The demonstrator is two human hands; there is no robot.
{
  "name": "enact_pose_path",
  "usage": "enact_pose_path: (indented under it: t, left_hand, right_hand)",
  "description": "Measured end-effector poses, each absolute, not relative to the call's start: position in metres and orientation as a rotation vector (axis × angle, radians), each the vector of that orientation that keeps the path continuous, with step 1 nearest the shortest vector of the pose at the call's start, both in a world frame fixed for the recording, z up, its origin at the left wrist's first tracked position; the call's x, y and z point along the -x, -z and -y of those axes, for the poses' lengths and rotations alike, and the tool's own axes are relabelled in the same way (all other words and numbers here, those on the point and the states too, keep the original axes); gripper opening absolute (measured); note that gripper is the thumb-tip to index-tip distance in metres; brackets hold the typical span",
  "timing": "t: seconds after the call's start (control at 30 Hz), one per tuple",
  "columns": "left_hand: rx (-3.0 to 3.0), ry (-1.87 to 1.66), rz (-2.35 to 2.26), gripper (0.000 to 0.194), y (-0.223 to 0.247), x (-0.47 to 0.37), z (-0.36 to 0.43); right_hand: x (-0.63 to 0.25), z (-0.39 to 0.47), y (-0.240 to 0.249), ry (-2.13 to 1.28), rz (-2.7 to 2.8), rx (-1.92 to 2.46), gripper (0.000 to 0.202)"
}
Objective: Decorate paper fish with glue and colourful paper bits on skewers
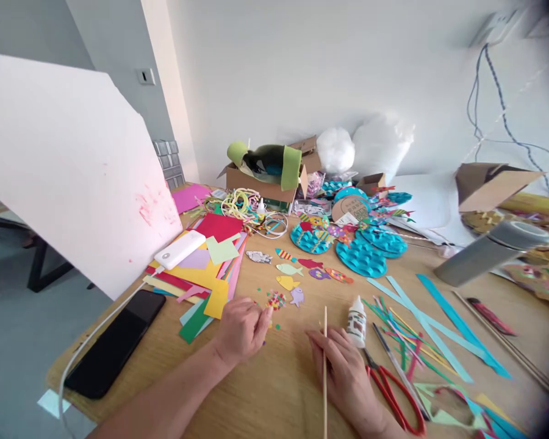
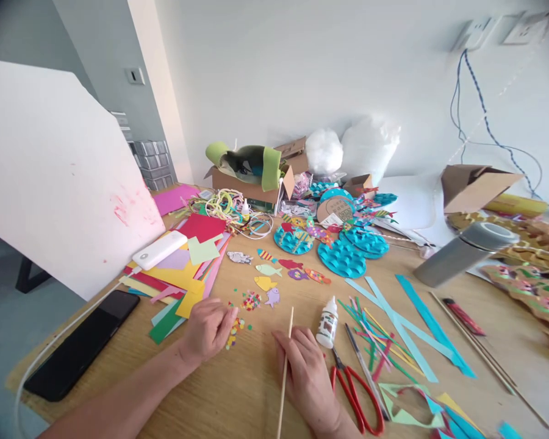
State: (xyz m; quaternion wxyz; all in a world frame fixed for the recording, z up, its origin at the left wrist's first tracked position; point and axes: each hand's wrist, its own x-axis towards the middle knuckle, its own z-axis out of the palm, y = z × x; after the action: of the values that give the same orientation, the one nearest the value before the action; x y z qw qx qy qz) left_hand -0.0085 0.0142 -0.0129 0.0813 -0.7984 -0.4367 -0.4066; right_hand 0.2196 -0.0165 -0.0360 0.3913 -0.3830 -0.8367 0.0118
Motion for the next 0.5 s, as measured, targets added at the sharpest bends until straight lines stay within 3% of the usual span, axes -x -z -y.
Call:
enact_pose_path:
  t: [0.27, 0.5]
  left_hand:
    - [2.474, 1.222, 1.352, 0.044, 0.0144, 0.0068, -0.0112]
    - [2.595, 1.303, 1.379, 0.062, 0.0151, 0.015, -0.011]
  right_hand:
    - [-0.2211, 0.0189, 0.0371, -0.067, 2.142, 0.935, 0.029]
    - [-0.2215, 0.0194, 0.0335, -0.013, 2.136, 0.919, 0.029]
